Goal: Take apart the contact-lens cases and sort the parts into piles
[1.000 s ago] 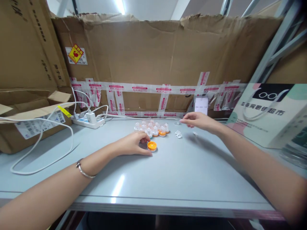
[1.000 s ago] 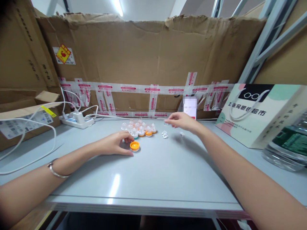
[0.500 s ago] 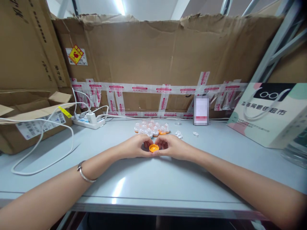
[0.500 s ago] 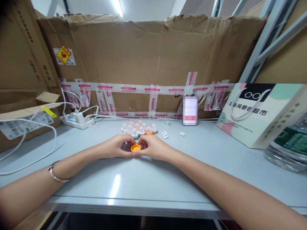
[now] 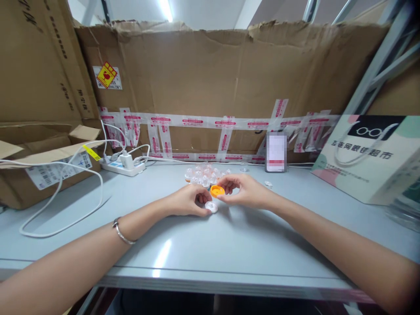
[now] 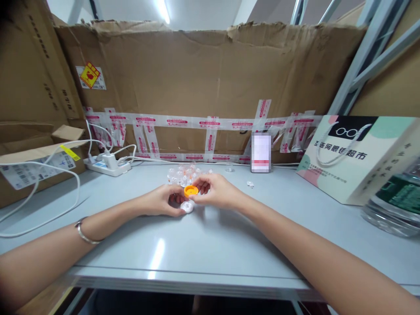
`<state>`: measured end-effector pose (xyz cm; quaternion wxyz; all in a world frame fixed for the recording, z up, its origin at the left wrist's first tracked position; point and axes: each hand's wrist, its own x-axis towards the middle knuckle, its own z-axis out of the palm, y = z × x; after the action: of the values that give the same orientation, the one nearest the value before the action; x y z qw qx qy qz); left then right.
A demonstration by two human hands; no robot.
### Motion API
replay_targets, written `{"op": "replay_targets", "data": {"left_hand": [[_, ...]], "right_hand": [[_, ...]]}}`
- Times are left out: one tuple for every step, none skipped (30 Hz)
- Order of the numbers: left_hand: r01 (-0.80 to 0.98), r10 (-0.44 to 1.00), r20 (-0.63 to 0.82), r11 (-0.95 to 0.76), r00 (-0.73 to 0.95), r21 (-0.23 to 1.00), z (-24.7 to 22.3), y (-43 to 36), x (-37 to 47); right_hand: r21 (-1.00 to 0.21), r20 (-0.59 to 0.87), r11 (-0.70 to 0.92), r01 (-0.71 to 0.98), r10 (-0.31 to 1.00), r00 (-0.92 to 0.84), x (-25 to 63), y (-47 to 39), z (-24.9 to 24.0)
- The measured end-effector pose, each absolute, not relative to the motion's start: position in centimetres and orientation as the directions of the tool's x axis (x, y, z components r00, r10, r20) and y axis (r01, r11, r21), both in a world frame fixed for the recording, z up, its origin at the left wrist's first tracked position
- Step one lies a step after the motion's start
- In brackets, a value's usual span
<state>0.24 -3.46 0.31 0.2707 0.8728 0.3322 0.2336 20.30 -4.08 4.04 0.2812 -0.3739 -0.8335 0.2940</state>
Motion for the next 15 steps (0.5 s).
{"op": "replay_targets", "data": {"left_hand": [[0.463, 0.706, 0.226, -0.637, 0.671, 0.616, 0.5, -3.5, 0.2], [0.470, 0.702, 0.221, -0.643, 0.676, 0.605, 0.6, -3.6, 0.1], [0.473, 0.696, 0.217, -0.650, 0.684, 0.595, 0.8, -3.7, 0.1], [0.474, 0.689, 0.214, -0.658, 0.692, 0.586, 1.0, -3.7, 0.0], [0.474, 0.684, 0.213, -0.664, 0.698, 0.578, 1.1, -3.7, -0.1], [0.474, 0.680, 0.214, -0.670, 0.702, 0.572, 1.2, -3.8, -0.2], [0.474, 0.677, 0.217, -0.674, 0.703, 0.566, 1.3, -3.8, -0.2], [0.476, 0.676, 0.219, -0.677, 0.704, 0.562, 1.4, -3.8, -0.3], [0.478, 0.675, 0.219, -0.679, 0.704, 0.557, 1.4, -3.9, -0.3], [0.479, 0.674, 0.219, -0.681, 0.705, 0.553, 1.5, -3.9, -0.3], [0.482, 0.673, 0.217, -0.683, 0.707, 0.549, 1.6, -3.9, -0.3], [0.484, 0.672, 0.215, -0.685, 0.709, 0.545, 1.6, -4.0, -0.3], [0.487, 0.671, 0.211, -0.687, 0.711, 0.540, 1.7, -4.0, -0.3], [0.489, 0.669, 0.208, -0.689, 0.714, 0.535, 1.7, -4.1, -0.3], [0.490, 0.666, 0.207, -0.692, 0.717, 0.530, 1.8, -4.1, -0.3]], "right_hand": [[-0.718, 0.253, 0.529, 0.453, 0.804, -0.538, 20.6, -3.9, 4.4], [-0.736, 0.265, 0.509, 0.446, 0.823, -0.502, 21.0, -3.7, 4.8], [-0.756, 0.286, 0.487, 0.437, 0.847, -0.449, 21.4, -3.4, 5.1], [-0.773, 0.313, 0.467, 0.430, 0.870, -0.382, 22.0, -2.9, 5.3], [-0.783, 0.339, 0.450, 0.430, 0.888, -0.312, 22.6, -2.4, 5.5], [-0.785, 0.363, 0.437, 0.439, 0.899, -0.246, 23.3, -1.8, 5.6], [-0.780, 0.383, 0.424, 0.460, 0.905, -0.185, 23.9, -1.3, 5.7], [-0.769, 0.398, 0.411, 0.490, 0.907, -0.137, 24.6, -0.7, 5.6], [-0.754, 0.404, 0.398, 0.523, 0.908, -0.109, 25.2, -0.2, 5.5], [-0.738, 0.404, 0.386, 0.554, 0.910, -0.096, 25.7, 0.4, 5.3], [-0.720, 0.400, 0.376, 0.583, 0.912, -0.093, 26.1, 0.9, 5.0], [-0.699, 0.396, 0.367, 0.613, 0.913, -0.096, 26.4, 1.5, 4.8], [-0.669, 0.390, 0.359, 0.651, 0.915, -0.104, 26.5, 2.1, 4.6], [-0.626, 0.382, 0.348, 0.698, 0.917, -0.115, 26.6, 2.8, 4.4], [-0.559, 0.374, 0.334, 0.759, 0.918, -0.129, 26.5, 3.5, 4.4]]}}
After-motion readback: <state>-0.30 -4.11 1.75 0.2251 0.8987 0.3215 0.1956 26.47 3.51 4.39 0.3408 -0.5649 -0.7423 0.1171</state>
